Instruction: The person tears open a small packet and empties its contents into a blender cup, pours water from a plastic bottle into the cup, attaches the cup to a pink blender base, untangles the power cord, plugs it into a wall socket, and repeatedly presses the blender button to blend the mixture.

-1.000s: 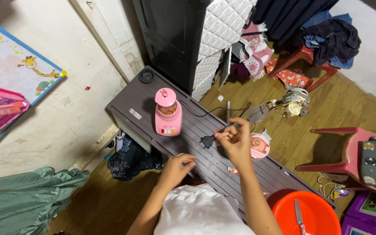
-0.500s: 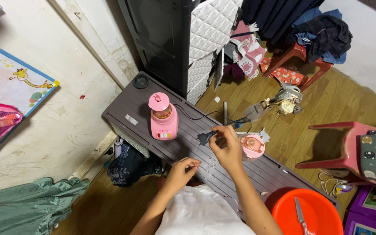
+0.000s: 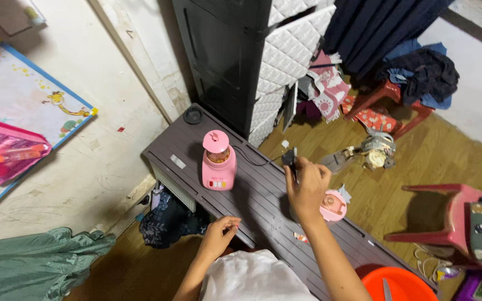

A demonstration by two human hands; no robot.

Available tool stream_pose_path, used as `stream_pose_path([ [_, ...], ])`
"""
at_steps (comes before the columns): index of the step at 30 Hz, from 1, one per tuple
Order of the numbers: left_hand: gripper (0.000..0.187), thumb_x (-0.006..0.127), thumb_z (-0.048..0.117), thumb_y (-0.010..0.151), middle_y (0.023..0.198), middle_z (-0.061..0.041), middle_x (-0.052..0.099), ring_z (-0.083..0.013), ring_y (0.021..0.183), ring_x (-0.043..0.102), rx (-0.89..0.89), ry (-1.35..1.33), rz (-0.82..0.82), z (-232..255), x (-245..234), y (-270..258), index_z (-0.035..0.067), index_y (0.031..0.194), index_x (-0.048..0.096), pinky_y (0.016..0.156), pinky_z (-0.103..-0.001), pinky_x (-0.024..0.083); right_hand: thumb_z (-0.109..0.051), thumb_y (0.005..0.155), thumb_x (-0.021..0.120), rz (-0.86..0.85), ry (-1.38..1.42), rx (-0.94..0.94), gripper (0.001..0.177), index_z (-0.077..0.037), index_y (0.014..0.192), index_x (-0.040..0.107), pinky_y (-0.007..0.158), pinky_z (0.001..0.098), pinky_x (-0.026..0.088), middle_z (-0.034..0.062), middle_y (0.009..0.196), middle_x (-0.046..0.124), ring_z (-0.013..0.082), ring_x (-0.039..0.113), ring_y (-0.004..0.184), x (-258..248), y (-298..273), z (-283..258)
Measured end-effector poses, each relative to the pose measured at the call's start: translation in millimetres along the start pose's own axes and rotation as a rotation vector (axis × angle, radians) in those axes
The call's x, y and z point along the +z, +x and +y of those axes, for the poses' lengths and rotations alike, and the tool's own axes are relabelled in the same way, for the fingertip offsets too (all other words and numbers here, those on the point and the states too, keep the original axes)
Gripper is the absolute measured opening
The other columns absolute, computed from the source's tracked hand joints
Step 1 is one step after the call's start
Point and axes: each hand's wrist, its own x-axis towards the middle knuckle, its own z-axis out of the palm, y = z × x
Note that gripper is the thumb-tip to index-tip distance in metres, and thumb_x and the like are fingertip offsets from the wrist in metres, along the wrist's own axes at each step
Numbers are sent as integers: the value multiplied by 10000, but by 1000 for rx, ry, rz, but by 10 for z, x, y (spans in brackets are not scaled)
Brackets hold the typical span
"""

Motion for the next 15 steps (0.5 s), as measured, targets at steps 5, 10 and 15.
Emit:
stream_pose_path([
  [5,217,744,78,845,1045,-88,746,-203,914,740,22,164,162,-4,-200,28,73,1061,757,791,-331,550,-172,897,825,62,-113,-84,337,-49,1175,681,1004,448,393,69,895,646,245,623,885,38,139,26],
  [10,212,746,89,838,1159,-69,711,-212,1010,699,136,249,409,150,-651,223,102,1049,764,792,-328,534,-185,869,810,139,-183,-209,284,-96,1119,709,1133,491,324,38,956,693,195,662,935,-7,465,-13],
  [15,188,733,121,873,1168,-54,712,-197,1067,696,189,173,531,395,-1244,649,110,1059,757,879,-346,533,-162,894,835,267,-239,-335,255,-163,1137,759,1163,465,301,-2,941,698,163,656,914,9,1095,-77],
])
